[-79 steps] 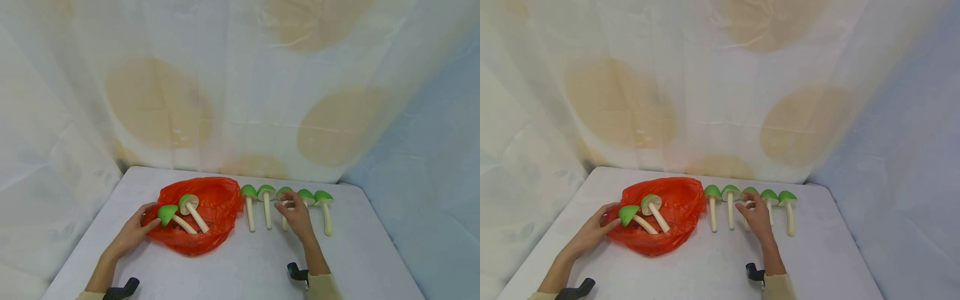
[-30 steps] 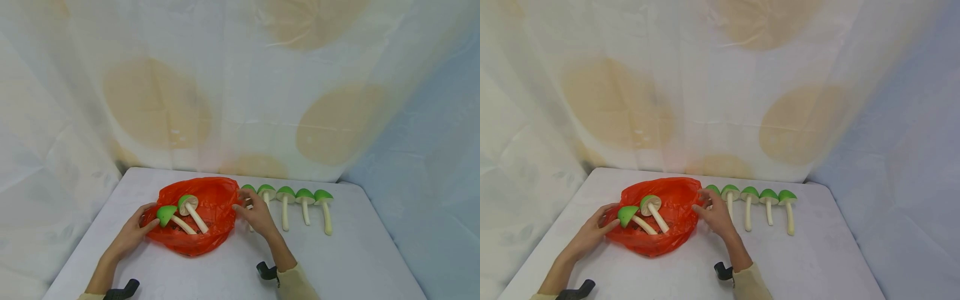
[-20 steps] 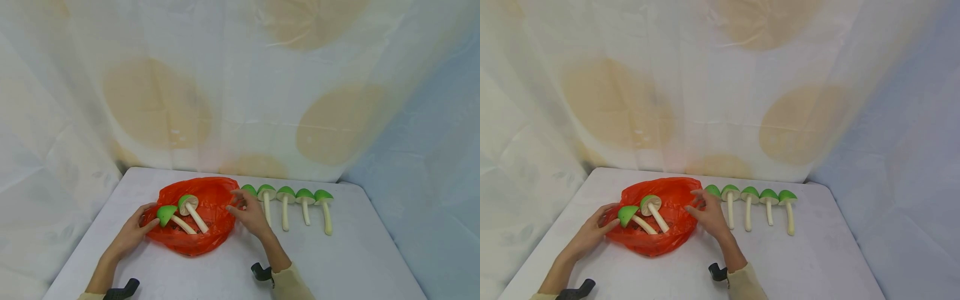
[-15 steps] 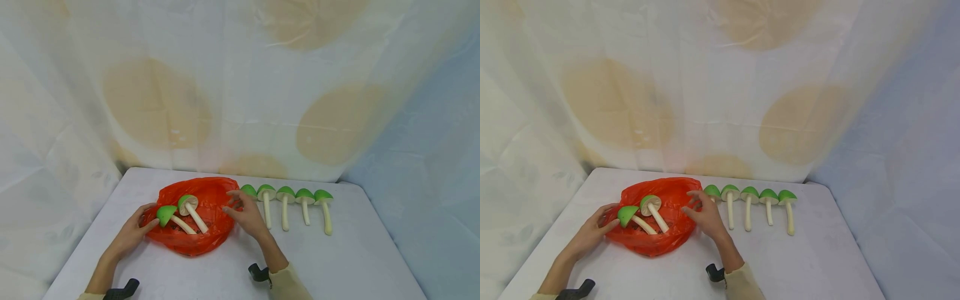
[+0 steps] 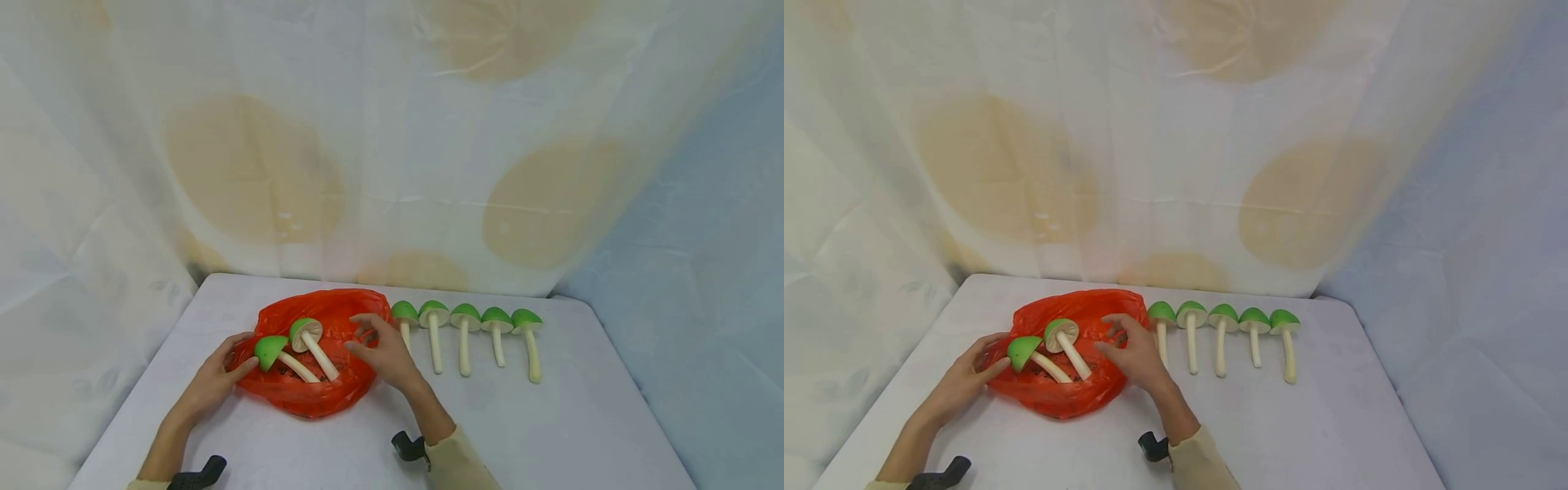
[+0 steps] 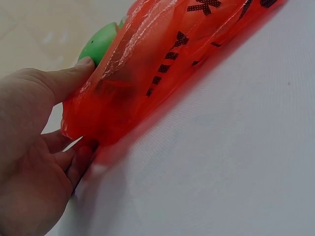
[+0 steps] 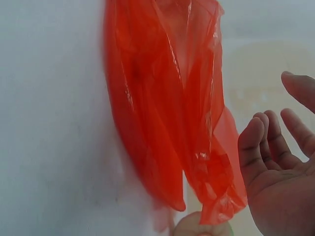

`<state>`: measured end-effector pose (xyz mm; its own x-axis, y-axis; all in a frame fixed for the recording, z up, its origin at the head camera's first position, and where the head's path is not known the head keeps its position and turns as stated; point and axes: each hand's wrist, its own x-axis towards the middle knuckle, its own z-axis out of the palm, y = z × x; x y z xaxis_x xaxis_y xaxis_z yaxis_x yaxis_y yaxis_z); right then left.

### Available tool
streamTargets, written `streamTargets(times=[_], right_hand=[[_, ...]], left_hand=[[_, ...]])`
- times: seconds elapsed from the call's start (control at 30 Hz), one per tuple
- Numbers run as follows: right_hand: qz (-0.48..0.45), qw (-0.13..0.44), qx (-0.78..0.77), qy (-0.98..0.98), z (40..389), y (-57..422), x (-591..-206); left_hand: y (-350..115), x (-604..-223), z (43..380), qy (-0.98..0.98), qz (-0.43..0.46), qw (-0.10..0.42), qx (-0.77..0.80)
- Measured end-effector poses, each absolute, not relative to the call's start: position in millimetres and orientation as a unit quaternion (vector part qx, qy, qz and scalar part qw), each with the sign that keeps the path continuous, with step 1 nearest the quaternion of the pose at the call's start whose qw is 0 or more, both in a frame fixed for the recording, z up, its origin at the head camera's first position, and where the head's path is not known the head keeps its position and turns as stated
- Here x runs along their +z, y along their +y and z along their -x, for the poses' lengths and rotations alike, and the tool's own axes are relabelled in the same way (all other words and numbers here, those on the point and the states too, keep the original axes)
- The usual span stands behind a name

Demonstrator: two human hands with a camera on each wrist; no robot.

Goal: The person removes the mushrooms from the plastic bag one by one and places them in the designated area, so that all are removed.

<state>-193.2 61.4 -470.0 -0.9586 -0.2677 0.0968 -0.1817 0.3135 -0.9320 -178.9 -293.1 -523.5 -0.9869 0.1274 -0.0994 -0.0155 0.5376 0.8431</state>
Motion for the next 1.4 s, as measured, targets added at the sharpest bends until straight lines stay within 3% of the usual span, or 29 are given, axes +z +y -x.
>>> streamTargets(times=[1.4], right_hand=[[0.165,0.176,-0.497,0.833,197,35,-505]], left_hand=[[-295,-526,178,0.871,-0.037,0.075,0.485]])
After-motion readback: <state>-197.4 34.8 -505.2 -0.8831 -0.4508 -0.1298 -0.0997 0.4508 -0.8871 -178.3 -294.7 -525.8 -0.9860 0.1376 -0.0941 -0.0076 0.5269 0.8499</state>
